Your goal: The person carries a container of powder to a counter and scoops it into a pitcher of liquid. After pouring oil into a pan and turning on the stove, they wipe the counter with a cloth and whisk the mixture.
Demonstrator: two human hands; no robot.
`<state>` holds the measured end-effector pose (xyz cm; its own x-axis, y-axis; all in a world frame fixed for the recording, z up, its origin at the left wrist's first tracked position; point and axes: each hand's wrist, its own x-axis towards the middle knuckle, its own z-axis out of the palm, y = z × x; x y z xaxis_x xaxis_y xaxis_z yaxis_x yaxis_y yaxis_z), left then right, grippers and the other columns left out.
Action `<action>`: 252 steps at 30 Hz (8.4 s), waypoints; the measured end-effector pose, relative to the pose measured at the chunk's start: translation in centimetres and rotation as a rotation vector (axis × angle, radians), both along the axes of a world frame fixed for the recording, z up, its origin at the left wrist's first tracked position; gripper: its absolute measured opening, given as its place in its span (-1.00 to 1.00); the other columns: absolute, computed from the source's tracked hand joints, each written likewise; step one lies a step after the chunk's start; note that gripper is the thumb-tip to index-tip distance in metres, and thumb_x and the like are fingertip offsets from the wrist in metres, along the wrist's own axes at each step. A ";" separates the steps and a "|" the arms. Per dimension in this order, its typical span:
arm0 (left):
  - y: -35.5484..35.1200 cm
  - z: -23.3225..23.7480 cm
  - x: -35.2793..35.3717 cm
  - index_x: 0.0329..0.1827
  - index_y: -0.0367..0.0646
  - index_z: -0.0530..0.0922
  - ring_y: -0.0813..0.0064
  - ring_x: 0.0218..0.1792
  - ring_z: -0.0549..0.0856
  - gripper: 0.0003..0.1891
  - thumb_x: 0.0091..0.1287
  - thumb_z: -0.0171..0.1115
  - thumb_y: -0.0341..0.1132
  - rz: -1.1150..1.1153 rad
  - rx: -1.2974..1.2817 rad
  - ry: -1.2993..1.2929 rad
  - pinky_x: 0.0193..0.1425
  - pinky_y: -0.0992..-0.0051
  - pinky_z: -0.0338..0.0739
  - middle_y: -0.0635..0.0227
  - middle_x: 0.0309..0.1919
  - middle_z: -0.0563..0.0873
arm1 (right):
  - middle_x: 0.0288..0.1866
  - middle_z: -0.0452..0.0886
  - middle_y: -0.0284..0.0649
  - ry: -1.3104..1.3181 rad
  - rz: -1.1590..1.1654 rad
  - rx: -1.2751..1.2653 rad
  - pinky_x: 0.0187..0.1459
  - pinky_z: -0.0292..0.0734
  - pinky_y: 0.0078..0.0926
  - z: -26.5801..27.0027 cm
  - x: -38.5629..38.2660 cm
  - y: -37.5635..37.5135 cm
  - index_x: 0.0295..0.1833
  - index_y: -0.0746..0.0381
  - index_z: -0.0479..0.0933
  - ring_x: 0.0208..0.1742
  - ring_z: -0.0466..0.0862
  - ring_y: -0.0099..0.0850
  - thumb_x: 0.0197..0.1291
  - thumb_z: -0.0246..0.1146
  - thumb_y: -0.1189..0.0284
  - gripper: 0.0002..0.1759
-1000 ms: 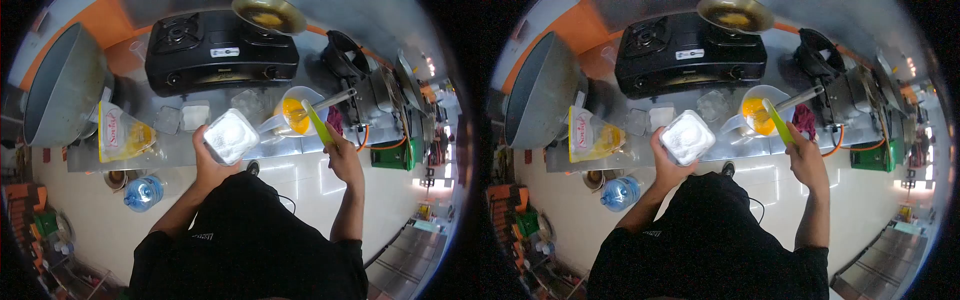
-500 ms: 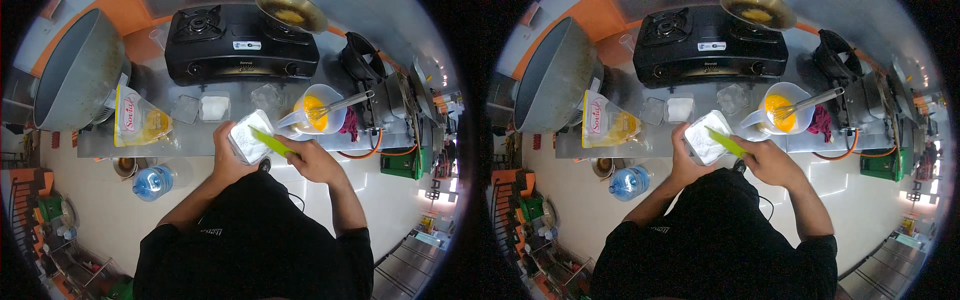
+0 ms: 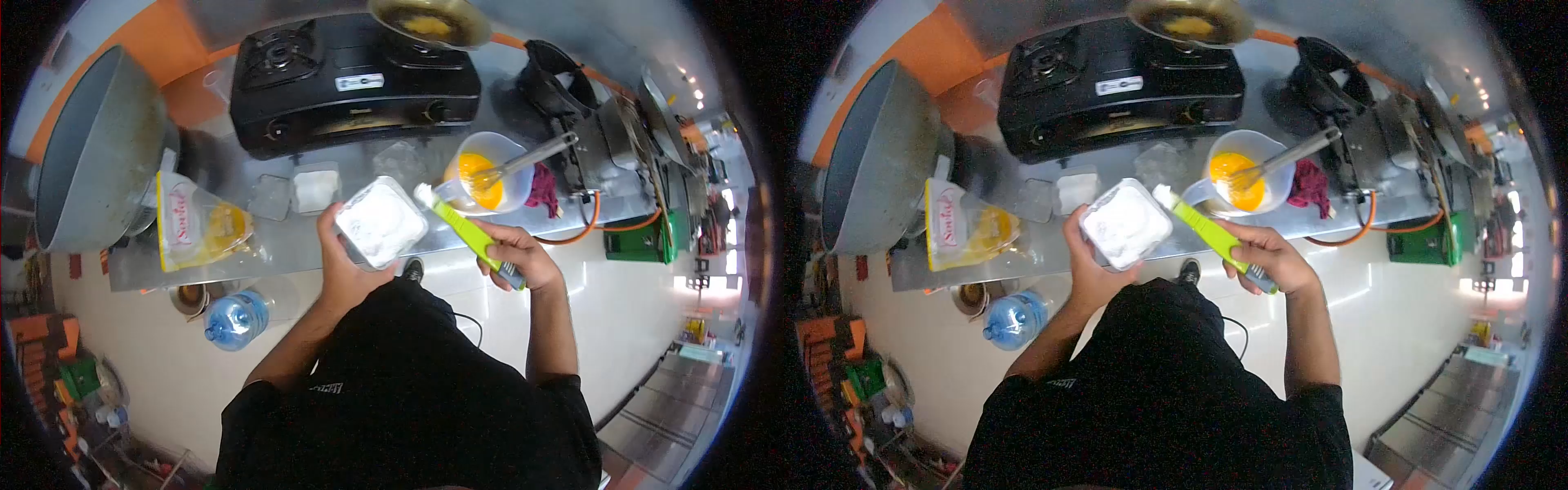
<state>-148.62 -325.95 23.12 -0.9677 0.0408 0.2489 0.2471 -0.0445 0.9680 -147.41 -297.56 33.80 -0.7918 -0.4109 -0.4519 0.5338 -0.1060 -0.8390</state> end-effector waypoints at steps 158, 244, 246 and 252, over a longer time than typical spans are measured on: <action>-0.9 -0.6 0.6 0.44 -0.15 -0.09 0.23 0.33 0.33 0.15 -0.19 0.56 -0.51 0.014 -0.118 0.038 0.39 0.24 0.31 0.09 0.27 0.21 | -0.31 0.63 0.09 0.608 0.157 0.889 -0.22 0.54 -0.37 5.5 0.1 -4.6 0.27 0.24 0.48 -0.37 0.65 -0.17 0.18 0.20 0.61 -0.50; -8.8 -2.2 -3.7 0.39 -0.18 0.15 -0.12 0.37 0.28 -0.01 -0.21 0.50 -0.54 0.259 -0.693 0.190 0.42 0.17 0.29 -0.03 0.35 0.22 | -0.27 0.62 0.08 0.932 0.486 1.158 -0.23 0.61 -0.06 -5.6 -4.3 -18.2 0.38 0.34 0.27 -0.34 0.68 0.01 0.17 0.10 0.55 -0.40; -8.8 -1.9 -3.4 0.39 -0.19 0.14 -0.12 0.36 0.28 0.00 -0.20 0.50 -0.54 0.271 -0.689 0.185 0.42 0.18 0.29 -0.04 0.34 0.22 | -0.30 0.64 0.05 1.010 0.394 0.909 -0.35 0.60 -0.15 -7.8 -4.6 -18.0 0.40 0.27 0.29 -0.40 0.68 -0.09 0.20 0.09 0.56 -0.41; -8.8 -1.0 -3.2 0.41 -0.23 0.11 -0.13 0.35 0.30 0.00 -0.17 0.49 -0.54 0.302 -0.703 0.208 0.41 0.17 0.27 -0.09 0.31 0.26 | -0.35 0.60 -0.23 0.322 0.365 0.394 -0.51 0.48 -0.58 -6.8 -5.3 -17.5 0.49 0.19 0.21 -0.59 0.51 -0.57 0.34 0.05 0.52 -0.41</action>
